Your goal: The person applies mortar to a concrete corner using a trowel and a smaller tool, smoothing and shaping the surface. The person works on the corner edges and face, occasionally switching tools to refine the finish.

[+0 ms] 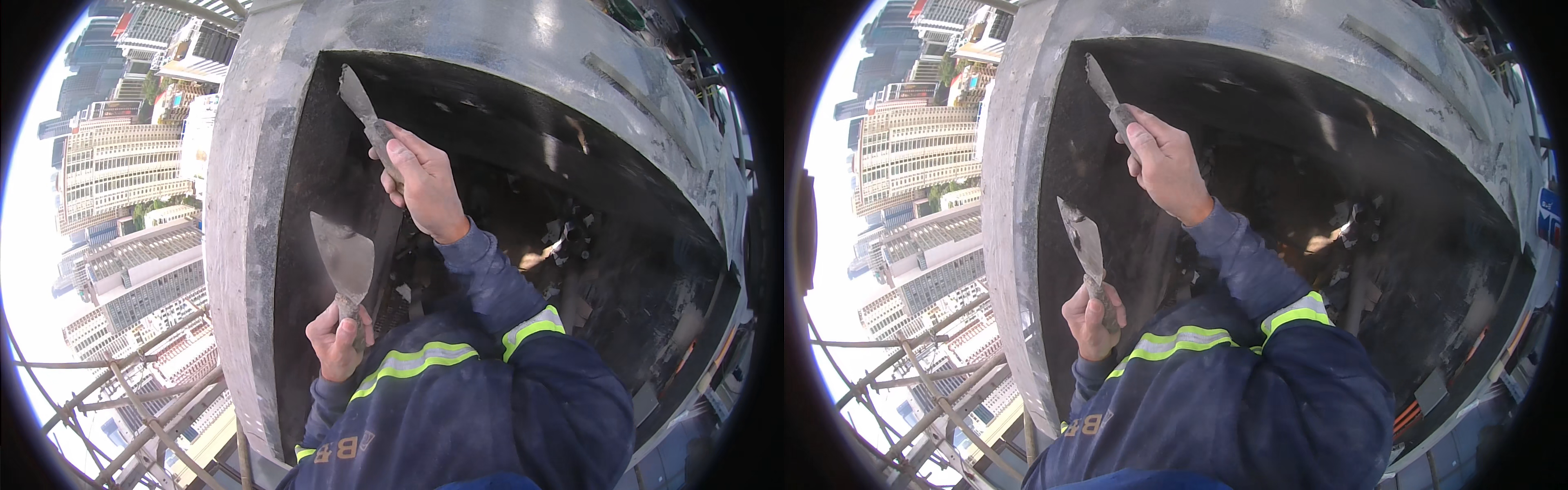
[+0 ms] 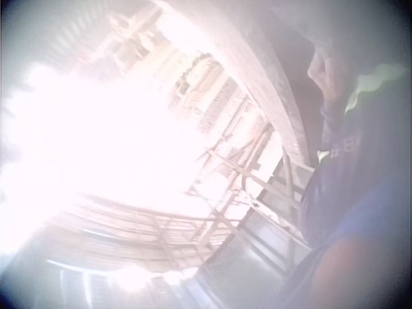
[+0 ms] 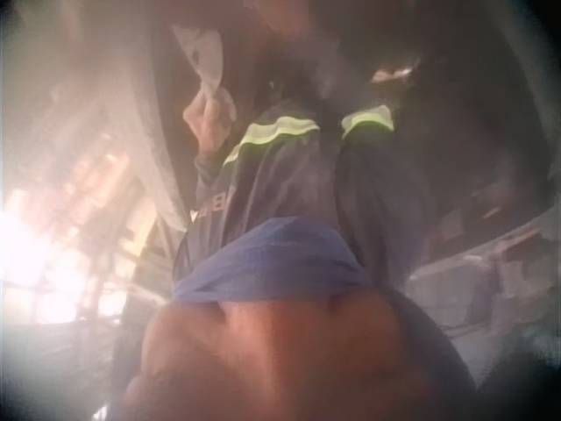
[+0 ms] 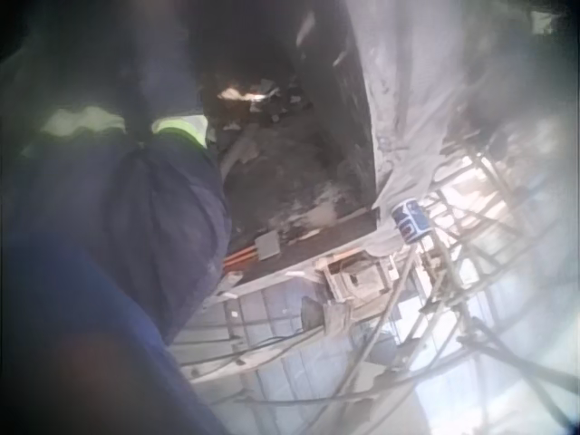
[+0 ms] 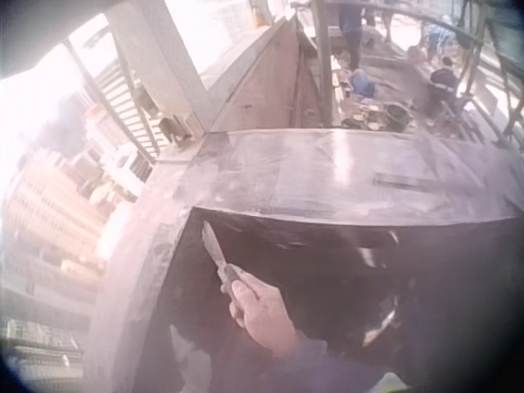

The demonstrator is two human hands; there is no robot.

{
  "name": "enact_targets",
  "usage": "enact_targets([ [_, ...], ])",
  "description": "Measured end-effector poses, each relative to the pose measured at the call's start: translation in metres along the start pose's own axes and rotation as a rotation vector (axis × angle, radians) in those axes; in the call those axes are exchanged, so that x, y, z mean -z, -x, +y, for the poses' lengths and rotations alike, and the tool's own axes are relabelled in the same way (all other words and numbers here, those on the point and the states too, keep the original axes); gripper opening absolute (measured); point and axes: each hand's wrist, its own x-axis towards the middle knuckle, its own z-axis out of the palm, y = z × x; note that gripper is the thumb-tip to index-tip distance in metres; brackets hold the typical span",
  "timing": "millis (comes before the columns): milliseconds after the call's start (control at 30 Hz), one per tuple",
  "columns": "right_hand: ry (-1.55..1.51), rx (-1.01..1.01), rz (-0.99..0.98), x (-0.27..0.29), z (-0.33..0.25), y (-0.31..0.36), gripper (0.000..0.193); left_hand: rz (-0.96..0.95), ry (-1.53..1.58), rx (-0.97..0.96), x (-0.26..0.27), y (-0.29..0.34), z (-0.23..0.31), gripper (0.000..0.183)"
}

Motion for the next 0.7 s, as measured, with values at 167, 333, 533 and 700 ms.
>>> enact_targets([
  [167,-0.229,-0.15,-0.269,0.03,-0.018,0.035,0.053,-0.007,0.13,-0.009,-0.003,-0.009,-0.006,0.059],
  [333,0.01,-0.119,-0.312,0.019,-0.041,0.075,0.048,-0.141,0.241,-0.011,-0.011,-0.019,-0.002,0.059],
  [533,0.387,0.066,-0.274,0.01,-0.065,0.101,0.04,-0.179,0.318,-0.048,-0.027,-0.018,0.002,0.059],
  [700,0.593,0.074,-0.285,0.011,-0.08,0.109,0.04,-0.221,0.306,-0.157,-0.017,-0.02,-0.007,0.062],
])
